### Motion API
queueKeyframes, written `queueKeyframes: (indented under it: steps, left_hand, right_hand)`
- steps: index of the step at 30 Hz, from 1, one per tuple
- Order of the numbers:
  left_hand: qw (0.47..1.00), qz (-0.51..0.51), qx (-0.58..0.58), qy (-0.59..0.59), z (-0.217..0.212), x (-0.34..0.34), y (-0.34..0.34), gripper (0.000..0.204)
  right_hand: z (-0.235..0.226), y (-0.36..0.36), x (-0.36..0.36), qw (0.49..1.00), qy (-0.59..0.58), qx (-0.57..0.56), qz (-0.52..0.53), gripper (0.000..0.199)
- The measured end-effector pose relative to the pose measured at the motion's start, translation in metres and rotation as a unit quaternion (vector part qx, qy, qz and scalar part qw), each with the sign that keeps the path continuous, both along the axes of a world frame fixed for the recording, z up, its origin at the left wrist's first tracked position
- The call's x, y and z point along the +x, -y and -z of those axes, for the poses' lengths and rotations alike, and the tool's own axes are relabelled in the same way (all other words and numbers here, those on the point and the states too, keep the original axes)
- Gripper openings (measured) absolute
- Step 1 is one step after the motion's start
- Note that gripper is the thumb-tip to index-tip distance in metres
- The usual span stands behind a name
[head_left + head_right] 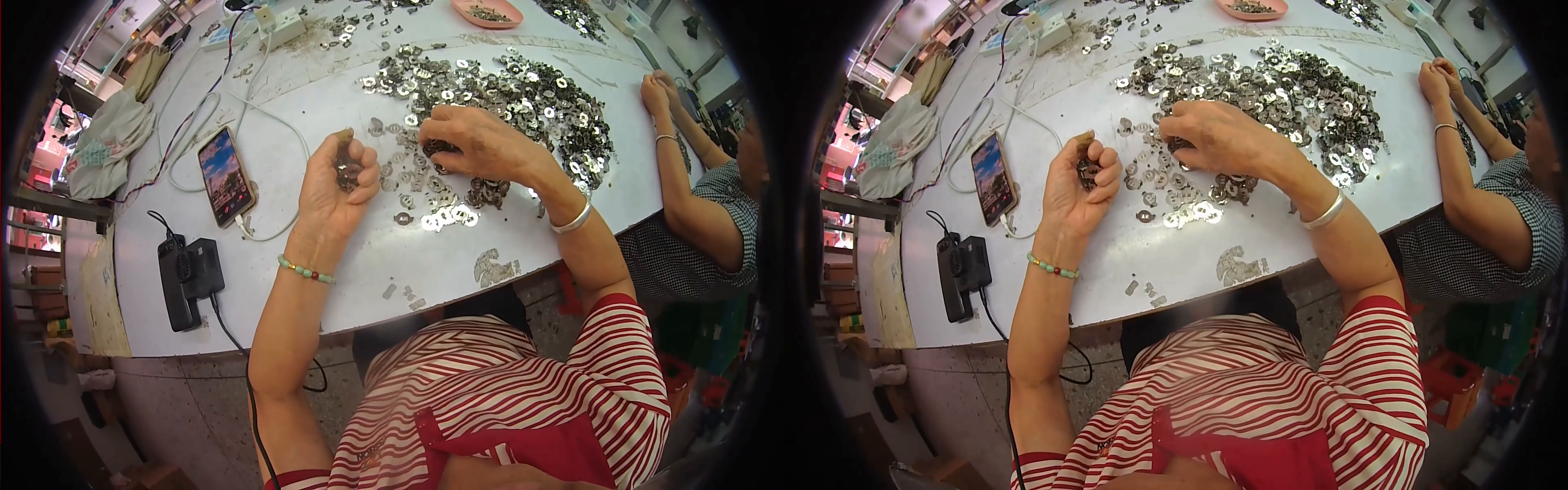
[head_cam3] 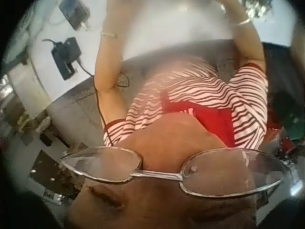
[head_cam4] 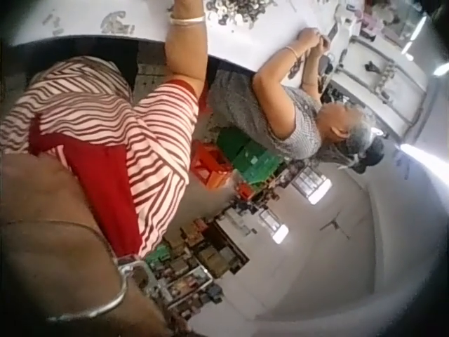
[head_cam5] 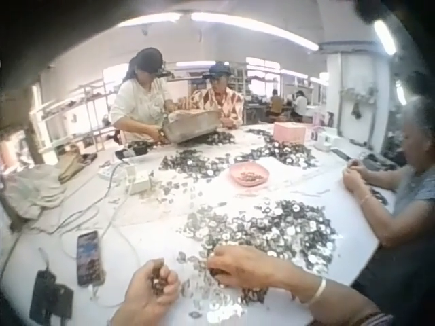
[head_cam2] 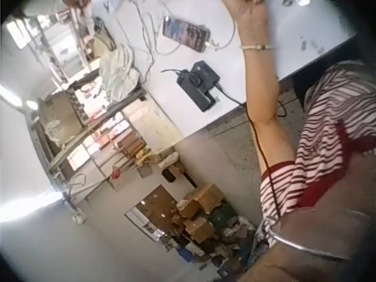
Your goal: The person sorts and inspects small metal washer-like components by hand on a work table.
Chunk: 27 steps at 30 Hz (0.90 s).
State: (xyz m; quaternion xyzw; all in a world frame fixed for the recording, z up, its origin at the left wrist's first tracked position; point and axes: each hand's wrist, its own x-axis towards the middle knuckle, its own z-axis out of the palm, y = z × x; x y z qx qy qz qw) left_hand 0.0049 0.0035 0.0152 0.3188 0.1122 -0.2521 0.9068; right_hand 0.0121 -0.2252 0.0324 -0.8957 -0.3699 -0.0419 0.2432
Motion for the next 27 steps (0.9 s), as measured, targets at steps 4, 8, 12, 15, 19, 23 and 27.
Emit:
queueKeyframes:
  steps: [4,8,12,15,19,23,27]
  left_hand:
    - [1.000,-0.006,0.003,-0.015,0.000,0.000,0.002,0.026]
    - [1.000,0.001,0.003,-0.003,0.002,-0.001,0.001,0.026]
    - [1.000,0.008,0.004,0.002,0.002,-0.003,0.001,0.026]
    - [1.000,0.007,0.013,0.006,0.001,-0.004,0.002,0.026]
    - [1.000,0.008,0.017,0.010,0.001,-0.007,0.002,0.027]
    - [0.999,0.024,0.024,0.035,-0.001,-0.010,0.007,0.026]
    - [0.995,0.062,0.055,0.062,-0.005,-0.014,0.008,0.026]
  right_hand:
    - [-0.001,0.006,0.006,0.999,-0.037,-0.011,-0.030,0.020]
    - [0.000,0.002,0.004,1.000,-0.013,-0.025,-0.009,0.017]
    - [-0.003,0.006,0.008,0.999,-0.035,0.001,-0.021,0.015]
    - [-0.007,0.008,0.011,0.996,-0.079,0.049,0.007,0.014]
    - [-0.010,0.010,0.013,0.976,-0.191,0.100,0.034,0.018]
    - [-0.008,0.010,0.016,0.909,-0.343,0.236,0.007,0.017]
    - [-0.005,0.007,0.018,0.846,-0.418,0.330,0.008,0.019]
